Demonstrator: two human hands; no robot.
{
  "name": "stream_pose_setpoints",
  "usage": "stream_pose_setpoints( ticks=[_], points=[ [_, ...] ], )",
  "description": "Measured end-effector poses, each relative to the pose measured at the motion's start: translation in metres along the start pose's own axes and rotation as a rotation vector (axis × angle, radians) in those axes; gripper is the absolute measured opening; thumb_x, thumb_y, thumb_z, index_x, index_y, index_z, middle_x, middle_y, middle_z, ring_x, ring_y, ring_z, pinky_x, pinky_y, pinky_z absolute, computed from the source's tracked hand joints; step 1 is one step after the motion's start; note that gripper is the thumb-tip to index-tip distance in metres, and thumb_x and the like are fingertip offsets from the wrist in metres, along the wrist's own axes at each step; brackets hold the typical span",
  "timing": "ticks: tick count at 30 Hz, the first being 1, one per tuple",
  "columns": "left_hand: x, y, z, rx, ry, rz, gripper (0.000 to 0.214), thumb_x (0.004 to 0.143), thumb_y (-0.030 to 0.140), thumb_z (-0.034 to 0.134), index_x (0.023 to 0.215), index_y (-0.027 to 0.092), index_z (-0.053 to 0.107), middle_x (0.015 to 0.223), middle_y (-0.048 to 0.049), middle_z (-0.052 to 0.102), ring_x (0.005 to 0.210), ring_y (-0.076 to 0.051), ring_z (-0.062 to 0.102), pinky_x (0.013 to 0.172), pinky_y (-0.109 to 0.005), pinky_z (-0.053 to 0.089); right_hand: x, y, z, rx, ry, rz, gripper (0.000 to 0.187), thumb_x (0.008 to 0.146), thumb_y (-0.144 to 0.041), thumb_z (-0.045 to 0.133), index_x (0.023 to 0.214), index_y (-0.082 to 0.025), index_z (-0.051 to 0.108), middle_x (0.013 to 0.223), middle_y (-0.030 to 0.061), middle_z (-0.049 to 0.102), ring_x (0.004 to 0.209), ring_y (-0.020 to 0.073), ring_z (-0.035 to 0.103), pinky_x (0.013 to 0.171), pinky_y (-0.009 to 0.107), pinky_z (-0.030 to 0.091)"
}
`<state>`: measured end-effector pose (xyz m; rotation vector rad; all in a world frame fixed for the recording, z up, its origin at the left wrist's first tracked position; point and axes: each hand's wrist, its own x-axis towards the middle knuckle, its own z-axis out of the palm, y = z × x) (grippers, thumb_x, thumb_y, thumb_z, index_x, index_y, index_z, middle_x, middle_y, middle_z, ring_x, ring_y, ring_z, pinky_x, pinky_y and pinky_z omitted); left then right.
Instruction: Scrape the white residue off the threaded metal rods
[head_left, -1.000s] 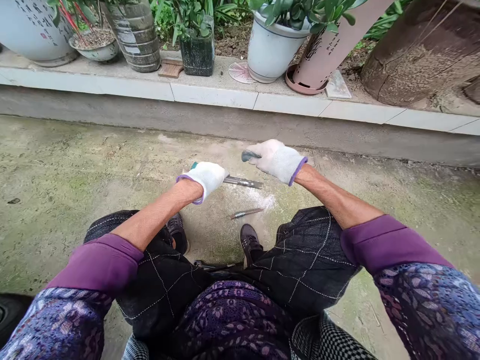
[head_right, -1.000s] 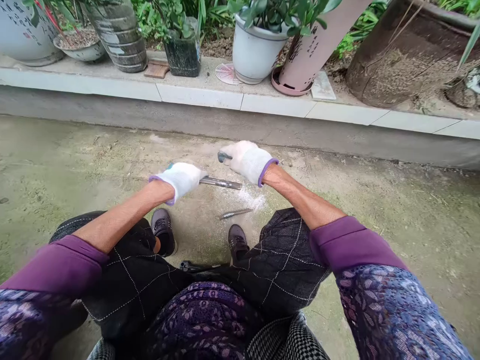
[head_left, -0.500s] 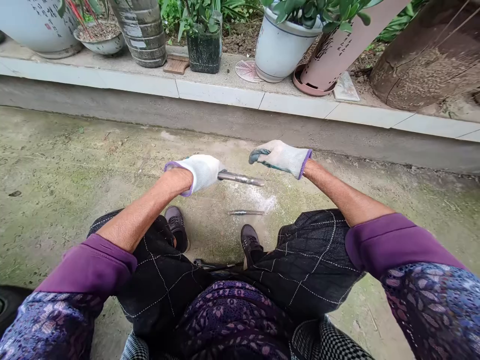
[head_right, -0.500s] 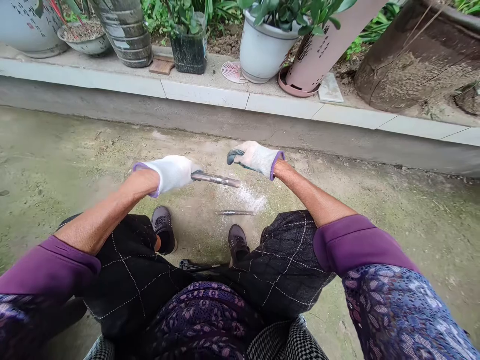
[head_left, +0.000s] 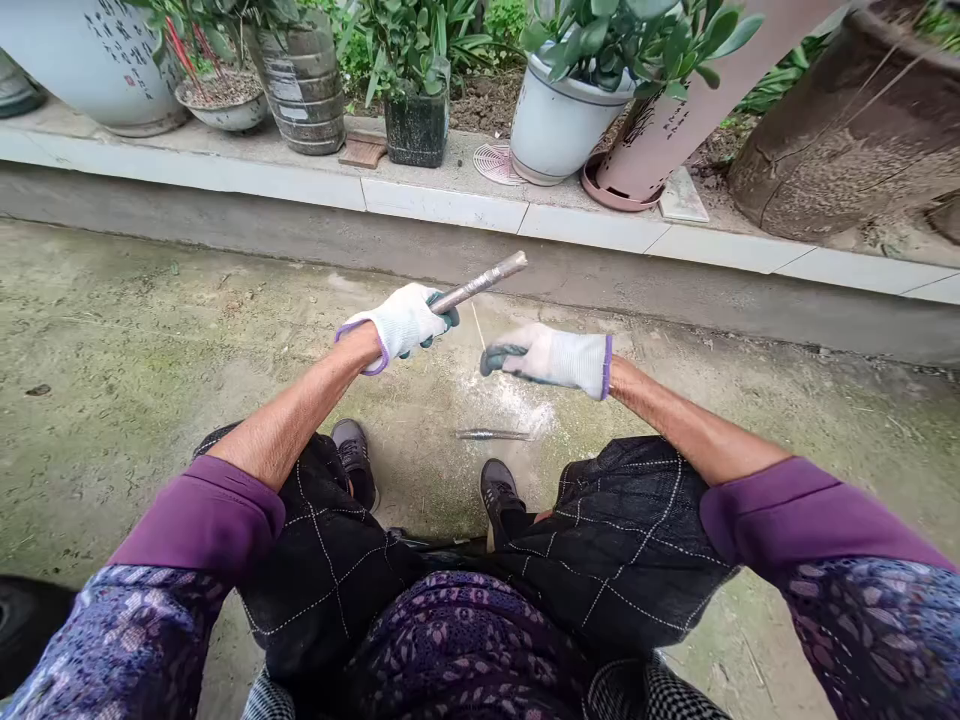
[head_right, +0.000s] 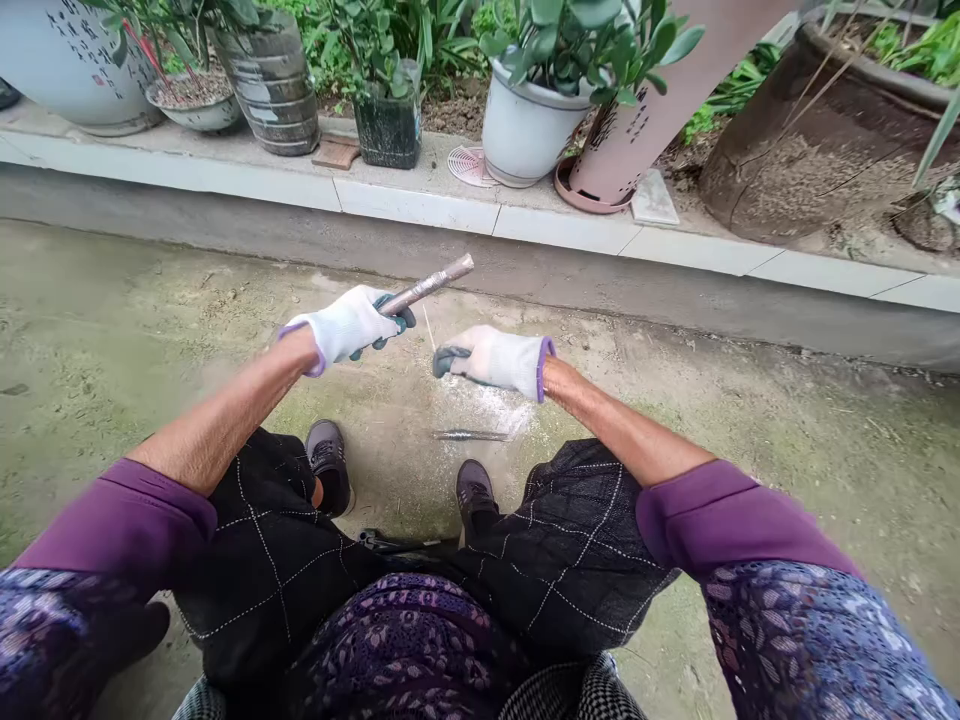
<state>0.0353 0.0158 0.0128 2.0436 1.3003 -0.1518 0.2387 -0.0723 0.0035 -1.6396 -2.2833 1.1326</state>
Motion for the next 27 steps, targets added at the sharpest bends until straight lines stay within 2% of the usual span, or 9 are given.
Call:
stream_pose_setpoints(
  ticks=[2, 5, 7, 10, 14, 17, 20, 23, 27],
  points=[
    [0.009, 0.000, 0.004, 0.178, 0.081, 0.007, 0.032, 0.092, 0.029, 0.050, 0.116, 0.017, 0.068, 0.085, -0.0094, 0.070, 0.074, -0.020, 0.067, 0.067, -0.032, 0.053, -0.007, -0.015, 0.003, 0.041, 0.004, -0.050, 0.029, 0.087, -0.023, 0.048, 0.098, -0.017, 0.074, 0.081, 0.0013, 0.070, 0.063, 0.0112, 0.052, 0.060, 0.024, 0.040],
    [0.017, -0.001, 0.019, 0.545, 0.155, 0.033, 0.031, 0.090, 0.021, 0.047, 0.109, 0.017, 0.071, 0.087, -0.0128, 0.071, 0.085, -0.026, 0.070, 0.076, -0.037, 0.053, -0.014, -0.023, -0.001, -0.062, 0.114, -0.034, 0.026, 0.086, -0.022, 0.050, 0.093, -0.019, 0.074, 0.072, -0.0009, 0.066, 0.059, 0.0101, 0.050, 0.057, 0.023, 0.037],
    [0.015, 0.001, 0.030, 0.684, 0.125, 0.067, 0.033, 0.088, 0.015, 0.047, 0.111, 0.017, 0.070, 0.092, -0.0154, 0.071, 0.093, -0.030, 0.070, 0.080, -0.040, 0.052, -0.014, -0.019, -0.009, -0.163, 0.177, 0.022, 0.024, 0.085, -0.021, 0.052, 0.092, -0.020, 0.074, 0.071, -0.0007, 0.066, 0.058, 0.0109, 0.050, 0.057, 0.024, 0.037],
    [0.007, 0.007, 0.043, 0.774, 0.031, 0.148, 0.035, 0.085, 0.010, 0.049, 0.113, 0.015, 0.068, 0.096, -0.0183, 0.071, 0.096, -0.032, 0.069, 0.081, -0.042, 0.052, -0.008, -0.003, -0.022, -0.265, 0.237, 0.061, 0.021, 0.085, -0.022, 0.054, 0.091, -0.021, 0.075, 0.076, 0.0018, 0.070, 0.064, 0.0142, 0.056, 0.061, 0.027, 0.040],
    [0.000, 0.017, 0.047, 0.800, -0.086, 0.243, 0.040, 0.084, 0.007, 0.047, 0.119, 0.015, 0.065, 0.092, -0.0179, 0.071, 0.088, -0.030, 0.070, 0.076, -0.040, 0.053, 0.006, 0.027, -0.032, -0.222, 0.241, 0.085, 0.025, 0.084, -0.018, 0.053, 0.093, -0.022, 0.075, 0.086, 0.0014, 0.073, 0.073, 0.0155, 0.061, 0.068, 0.028, 0.044],
    [-0.001, 0.022, 0.043, 0.772, -0.129, 0.256, 0.041, 0.085, 0.010, 0.046, 0.119, 0.021, 0.066, 0.084, -0.0125, 0.072, 0.079, -0.027, 0.069, 0.071, -0.036, 0.051, 0.016, 0.044, -0.031, -0.142, 0.183, 0.090, 0.026, 0.082, -0.018, 0.051, 0.090, -0.022, 0.076, 0.085, 0.0003, 0.073, 0.072, 0.0147, 0.060, 0.067, 0.027, 0.045],
    [-0.004, 0.023, 0.035, 0.574, -0.125, 0.298, 0.032, 0.088, 0.023, 0.046, 0.107, 0.023, 0.071, 0.081, -0.0060, 0.071, 0.070, -0.020, 0.064, 0.066, -0.030, 0.047, 0.021, 0.051, -0.026, -0.056, 0.111, 0.053, 0.027, 0.080, -0.017, 0.051, 0.089, -0.021, 0.076, 0.086, 0.0006, 0.073, 0.072, 0.0137, 0.060, 0.066, 0.025, 0.044],
    [-0.007, 0.022, 0.026, 0.306, -0.023, 0.274, 0.030, 0.088, 0.033, 0.048, 0.100, 0.020, 0.072, 0.076, -0.0021, 0.068, 0.065, -0.014, 0.057, 0.061, -0.025, 0.042, 0.019, 0.049, -0.022, -0.003, 0.094, 0.084, 0.028, 0.080, -0.020, 0.052, 0.096, -0.018, 0.075, 0.081, 0.0024, 0.071, 0.062, 0.0123, 0.054, 0.056, 0.025, 0.041],
    [-0.004, 0.020, 0.017, 0.051, 0.090, 0.124, 0.033, 0.086, 0.031, 0.052, 0.110, 0.019, 0.071, 0.067, -0.0006, 0.063, 0.059, -0.011, 0.052, 0.056, -0.023, 0.041, 0.013, 0.036, -0.017, 0.005, 0.116, 0.109, 0.032, 0.083, -0.024, 0.048, 0.098, -0.018, 0.075, 0.078, 0.0024, 0.070, 0.055, 0.0108, 0.049, 0.051, 0.024, 0.038]
  ],
)
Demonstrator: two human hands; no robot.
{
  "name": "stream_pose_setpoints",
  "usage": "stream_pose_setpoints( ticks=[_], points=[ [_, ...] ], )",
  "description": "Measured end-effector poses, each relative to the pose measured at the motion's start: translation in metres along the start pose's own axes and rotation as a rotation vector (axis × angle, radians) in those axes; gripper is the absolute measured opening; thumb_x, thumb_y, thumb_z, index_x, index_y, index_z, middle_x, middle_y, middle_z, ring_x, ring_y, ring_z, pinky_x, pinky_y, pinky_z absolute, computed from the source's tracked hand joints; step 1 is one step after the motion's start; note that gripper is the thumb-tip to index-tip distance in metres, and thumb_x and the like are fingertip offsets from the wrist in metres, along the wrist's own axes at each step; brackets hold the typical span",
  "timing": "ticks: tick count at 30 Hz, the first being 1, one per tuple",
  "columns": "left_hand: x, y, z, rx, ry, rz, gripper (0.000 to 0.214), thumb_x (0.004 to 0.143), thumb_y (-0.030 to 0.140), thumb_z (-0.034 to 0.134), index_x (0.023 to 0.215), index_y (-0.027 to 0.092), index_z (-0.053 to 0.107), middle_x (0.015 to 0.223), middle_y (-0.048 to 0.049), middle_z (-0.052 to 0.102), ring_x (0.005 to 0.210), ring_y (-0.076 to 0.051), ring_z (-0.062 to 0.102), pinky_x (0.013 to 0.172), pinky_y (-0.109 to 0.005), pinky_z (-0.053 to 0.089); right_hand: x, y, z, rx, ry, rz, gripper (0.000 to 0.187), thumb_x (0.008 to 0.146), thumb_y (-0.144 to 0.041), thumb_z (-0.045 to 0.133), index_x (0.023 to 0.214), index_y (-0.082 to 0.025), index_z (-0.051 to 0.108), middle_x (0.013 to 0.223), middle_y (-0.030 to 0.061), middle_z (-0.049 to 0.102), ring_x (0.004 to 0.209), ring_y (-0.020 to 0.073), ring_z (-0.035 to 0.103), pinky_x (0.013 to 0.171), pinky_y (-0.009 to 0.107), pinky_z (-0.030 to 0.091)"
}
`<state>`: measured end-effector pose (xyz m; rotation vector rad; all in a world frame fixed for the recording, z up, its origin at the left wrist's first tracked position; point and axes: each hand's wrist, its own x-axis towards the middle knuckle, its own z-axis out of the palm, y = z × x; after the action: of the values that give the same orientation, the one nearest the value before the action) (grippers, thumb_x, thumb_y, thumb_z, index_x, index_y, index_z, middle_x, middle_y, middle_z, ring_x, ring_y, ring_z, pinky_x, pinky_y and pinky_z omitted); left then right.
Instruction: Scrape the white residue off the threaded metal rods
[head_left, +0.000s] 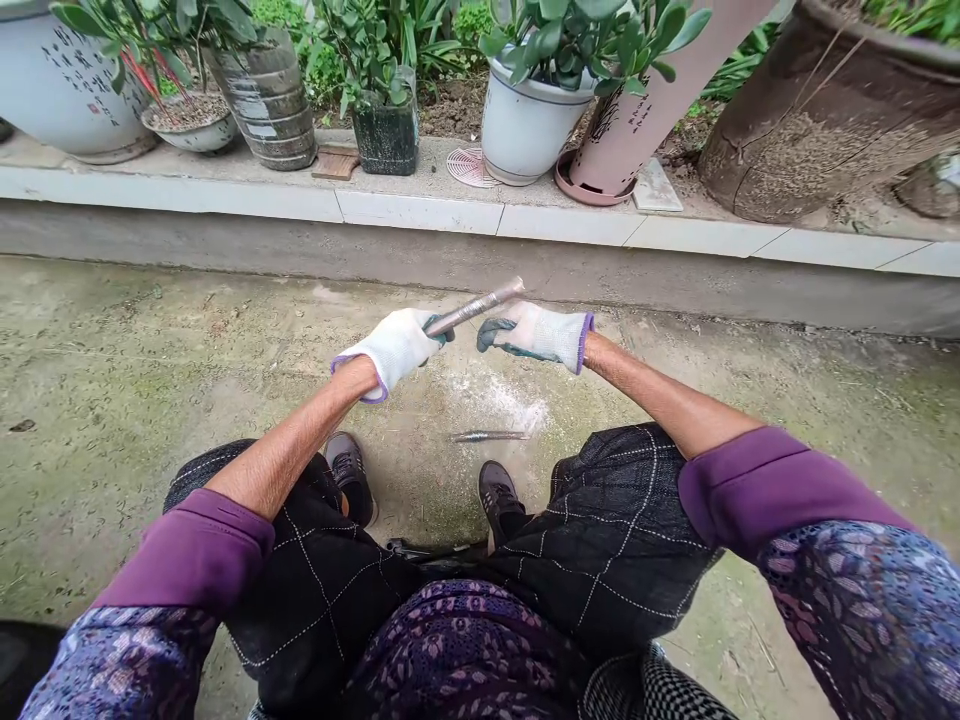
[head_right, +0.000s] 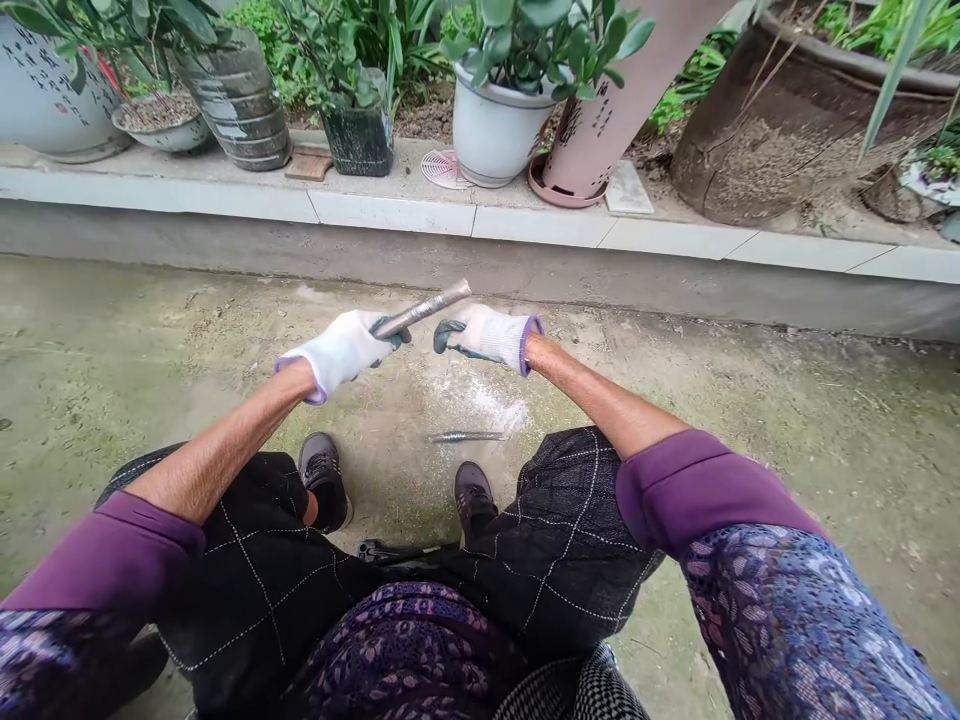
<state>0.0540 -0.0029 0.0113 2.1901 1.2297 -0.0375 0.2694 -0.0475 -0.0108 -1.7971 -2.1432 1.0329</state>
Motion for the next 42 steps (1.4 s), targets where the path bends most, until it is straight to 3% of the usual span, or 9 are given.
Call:
stream_pose_setpoints(
  ticks=[4, 11, 16, 22, 25, 29, 33, 36, 42],
  points=[
    [0.010, -0.008, 0.000, 0.004, 0.060, -0.050, 0.036, 0.087, 0.031, 0.050, 0.114, 0.018, 0.070, 0.069, -0.0029, 0.065, 0.057, -0.013, 0.055, 0.057, -0.025, 0.044, -0.009, -0.019, 0.007, -0.037, 0.033, -0.094, 0.030, 0.083, -0.021, 0.047, 0.091, -0.022, 0.076, 0.086, 0.0022, 0.073, 0.066, 0.0131, 0.057, 0.061, 0.026, 0.042],
    [0.028, -0.020, 0.019, 0.555, -0.010, -0.066, 0.033, 0.088, 0.022, 0.046, 0.110, 0.019, 0.071, 0.090, -0.0136, 0.072, 0.085, -0.024, 0.069, 0.075, -0.032, 0.050, -0.023, -0.030, -0.003, -0.235, 0.124, -0.033, 0.023, 0.087, -0.027, 0.051, 0.091, -0.021, 0.073, 0.072, 0.0014, 0.068, 0.059, 0.0133, 0.052, 0.057, 0.028, 0.037],
    [0.017, -0.004, 0.029, 0.686, -0.162, 0.153, 0.037, 0.087, 0.019, 0.044, 0.114, 0.021, 0.069, 0.085, -0.0138, 0.071, 0.082, -0.027, 0.069, 0.070, -0.035, 0.049, -0.013, -0.010, -0.014, -0.226, 0.143, -0.038, 0.021, 0.083, -0.022, 0.053, 0.086, -0.023, 0.073, 0.080, 0.0018, 0.071, 0.069, 0.0159, 0.058, 0.065, 0.030, 0.041],
    [-0.003, 0.005, 0.002, 0.367, -0.155, 0.210, 0.031, 0.088, 0.033, 0.048, 0.103, 0.022, 0.073, 0.078, -0.0044, 0.070, 0.065, -0.016, 0.059, 0.063, -0.028, 0.043, 0.008, 0.011, -0.015, 0.011, 0.103, -0.081, 0.029, 0.082, -0.024, 0.048, 0.090, -0.016, 0.074, 0.090, 0.0051, 0.073, 0.076, 0.0159, 0.060, 0.070, 0.028, 0.045],
    [-0.009, 0.002, -0.013, 0.097, -0.067, 0.107, 0.033, 0.085, 0.035, 0.053, 0.108, 0.020, 0.072, 0.077, -0.0023, 0.069, 0.063, -0.012, 0.055, 0.061, -0.025, 0.042, 0.010, 0.003, -0.010, 0.059, 0.080, -0.071, 0.033, 0.083, -0.028, 0.048, 0.095, -0.011, 0.074, 0.088, 0.0077, 0.071, 0.069, 0.0148, 0.057, 0.063, 0.027, 0.044],
    [-0.005, -0.008, -0.024, -0.027, 0.064, -0.072, 0.041, 0.085, 0.034, 0.053, 0.118, 0.017, 0.068, 0.071, -0.0031, 0.065, 0.058, -0.012, 0.052, 0.057, -0.027, 0.043, 0.003, -0.021, 0.002, -0.002, 0.097, -0.074, 0.030, 0.085, -0.022, 0.045, 0.093, -0.018, 0.073, 0.089, 0.0048, 0.071, 0.070, 0.0145, 0.057, 0.066, 0.027, 0.044],
    [0.014, -0.025, -0.025, 0.134, 0.144, -0.068, 0.037, 0.086, 0.033, 0.050, 0.114, 0.019, 0.071, 0.075, -0.0054, 0.068, 0.068, -0.016, 0.060, 0.064, -0.028, 0.046, -0.010, -0.040, 0.015, -0.112, 0.154, -0.112, 0.026, 0.091, -0.025, 0.045, 0.093, -0.021, 0.071, 0.091, 0.0042, 0.072, 0.080, 0.0176, 0.060, 0.074, 0.030, 0.043],
    [0.027, -0.034, -0.019, 0.339, 0.110, -0.093, 0.036, 0.087, 0.032, 0.050, 0.113, 0.020, 0.071, 0.084, -0.0082, 0.071, 0.078, -0.020, 0.065, 0.072, -0.029, 0.049, -0.018, -0.047, 0.019, -0.202, 0.171, -0.109, 0.024, 0.092, -0.027, 0.047, 0.095, -0.022, 0.070, 0.090, 0.0047, 0.071, 0.081, 0.0189, 0.060, 0.072, 0.030, 0.041],
    [0.026, -0.032, 0.004, 0.632, 0.024, -0.040, 0.034, 0.087, 0.020, 0.048, 0.111, 0.017, 0.071, 0.094, -0.0158, 0.072, 0.096, -0.028, 0.068, 0.084, -0.036, 0.050, -0.026, -0.051, 0.001, -0.319, 0.264, 0.006, 0.025, 0.092, -0.031, 0.050, 0.100, -0.024, 0.072, 0.088, 0.0062, 0.070, 0.078, 0.0201, 0.060, 0.066, 0.031, 0.037]
  ],
)
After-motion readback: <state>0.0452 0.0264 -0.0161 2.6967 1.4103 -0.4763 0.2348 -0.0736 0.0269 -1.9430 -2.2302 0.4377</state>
